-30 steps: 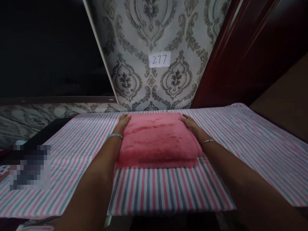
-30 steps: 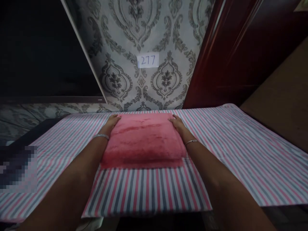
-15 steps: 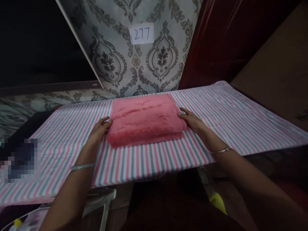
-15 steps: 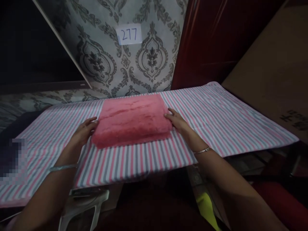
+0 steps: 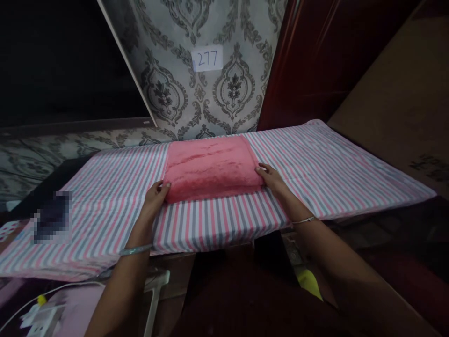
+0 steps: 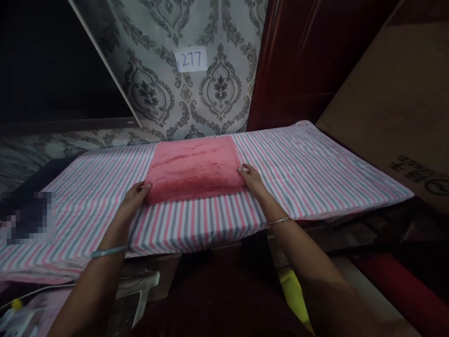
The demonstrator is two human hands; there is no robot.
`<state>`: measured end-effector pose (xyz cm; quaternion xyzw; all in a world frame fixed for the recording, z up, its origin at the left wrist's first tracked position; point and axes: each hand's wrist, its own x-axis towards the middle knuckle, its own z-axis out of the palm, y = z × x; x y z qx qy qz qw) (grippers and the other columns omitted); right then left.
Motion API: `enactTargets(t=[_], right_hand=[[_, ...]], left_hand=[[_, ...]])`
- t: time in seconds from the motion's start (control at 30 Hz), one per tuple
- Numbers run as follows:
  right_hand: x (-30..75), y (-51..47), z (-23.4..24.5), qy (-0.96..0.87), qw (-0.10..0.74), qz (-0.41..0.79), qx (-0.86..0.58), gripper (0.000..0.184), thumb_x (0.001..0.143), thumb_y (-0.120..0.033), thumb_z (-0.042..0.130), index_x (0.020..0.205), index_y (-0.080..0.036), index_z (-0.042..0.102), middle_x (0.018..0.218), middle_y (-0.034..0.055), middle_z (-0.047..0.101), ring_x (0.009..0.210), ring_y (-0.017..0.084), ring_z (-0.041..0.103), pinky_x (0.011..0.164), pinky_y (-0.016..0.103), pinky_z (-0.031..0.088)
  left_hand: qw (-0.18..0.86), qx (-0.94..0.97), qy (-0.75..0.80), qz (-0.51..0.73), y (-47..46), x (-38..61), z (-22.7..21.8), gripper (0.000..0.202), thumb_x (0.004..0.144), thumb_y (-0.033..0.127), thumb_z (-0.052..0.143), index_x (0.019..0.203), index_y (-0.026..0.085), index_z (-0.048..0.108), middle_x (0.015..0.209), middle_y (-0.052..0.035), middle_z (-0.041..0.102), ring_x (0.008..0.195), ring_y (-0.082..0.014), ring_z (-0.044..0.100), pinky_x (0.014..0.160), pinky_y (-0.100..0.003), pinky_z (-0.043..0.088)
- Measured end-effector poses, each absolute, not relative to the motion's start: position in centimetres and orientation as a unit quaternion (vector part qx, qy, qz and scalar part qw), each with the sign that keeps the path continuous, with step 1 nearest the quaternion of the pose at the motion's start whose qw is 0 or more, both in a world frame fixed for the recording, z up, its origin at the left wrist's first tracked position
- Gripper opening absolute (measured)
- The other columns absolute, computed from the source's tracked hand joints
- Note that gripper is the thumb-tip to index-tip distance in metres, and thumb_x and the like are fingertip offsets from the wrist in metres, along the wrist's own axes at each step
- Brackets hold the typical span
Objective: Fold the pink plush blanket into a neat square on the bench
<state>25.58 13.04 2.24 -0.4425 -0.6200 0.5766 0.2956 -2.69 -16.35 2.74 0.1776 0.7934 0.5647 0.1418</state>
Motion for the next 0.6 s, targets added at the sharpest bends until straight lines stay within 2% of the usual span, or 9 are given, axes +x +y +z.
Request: enactTargets(t=[0.1,0.2,0.3,0.4,0.5,0.6], right_hand=[[26.8,12.2,2.2,-0.618,0.241,0.603,-0.443,0.042,0.094,-0.042,0.061,0.13,-0.019,0.063,0.106,0.0077,0.069,0.07,0.015,0.062,0.053,0.023,0.05],[27.5,12.0,2.2,-0.633,0.2,0.598,-0.449,0.038,0.097,-0.045,0.058,0.125,-0.02,0.064,0.096,0.0071,0.068,0.06,0.013,0.057,0.047,0.022,0.046],[27.5,12.2,2.1,-0.657,0.188,0.574,-0.452,0.039,0.095,-0.051,0.062,0.117,-0.019,0.065,0.083,0.0047,0.066,0.057,0.013,0.055,0.049,0.023,0.047],[27.0,12.1,2.6,-0.661,0.191,0.572,-0.447,0.03,0.096,-0.047,0.062,0.102,-0.019,0.064,0.074,0.0022,0.062,0.057,0.014,0.055,0.052,0.023,0.048],[26.8,11.7,3.7,-0.617,0.188,0.621,-0.444,0.021,0.098,-0.041,0.057,0.097,-0.02,0.061,0.073,0.0015,0.06,0.058,0.015,0.056,0.052,0.025,0.053],[26.7,11.4,4.4,-0.565,0.176,0.67,-0.448,0.023,0.1,-0.041,0.055,0.093,-0.02,0.058,0.07,0.0013,0.058,0.055,0.014,0.055,0.049,0.025,0.054]], left_hand=[[0.169,0.203,0.806,0.53,-16.9,-2.4,3.3,0.037,0.078,0.052,0.07,0.085,0.016,0.066,0.061,0.0005,0.059,0.051,-0.015,0.053,0.05,-0.026,0.04],[0.189,0.199,0.827,0.49,-16.7,-2.1,4.1,0.033,0.085,0.05,0.063,0.074,0.019,0.06,0.051,0.0016,0.052,0.043,-0.016,0.05,0.045,-0.027,0.038],[0.184,0.167,0.834,0.493,-16.1,-1.8,4.6,0.027,0.085,0.044,0.067,0.075,0.02,0.058,0.052,0.0029,0.051,0.041,-0.0148,0.048,0.043,-0.026,0.036],[0.173,0.152,0.803,0.549,-15.7,-1.6,4.6,0.027,0.08,0.041,0.075,0.078,0.018,0.06,0.059,0.0033,0.053,0.048,-0.0126,0.05,0.046,-0.023,0.039],[0.215,0.11,0.761,0.602,-15.5,-1.5,4.7,0.03,0.081,0.042,0.076,0.085,0.018,0.058,0.062,0.0036,0.053,0.048,-0.0122,0.05,0.047,-0.024,0.043],[0.238,0.079,0.754,0.608,-15.2,-1.4,4.9,0.031,0.085,0.045,0.072,0.087,0.019,0.056,0.058,0.0045,0.049,0.042,-0.0123,0.046,0.042,-0.024,0.04]])
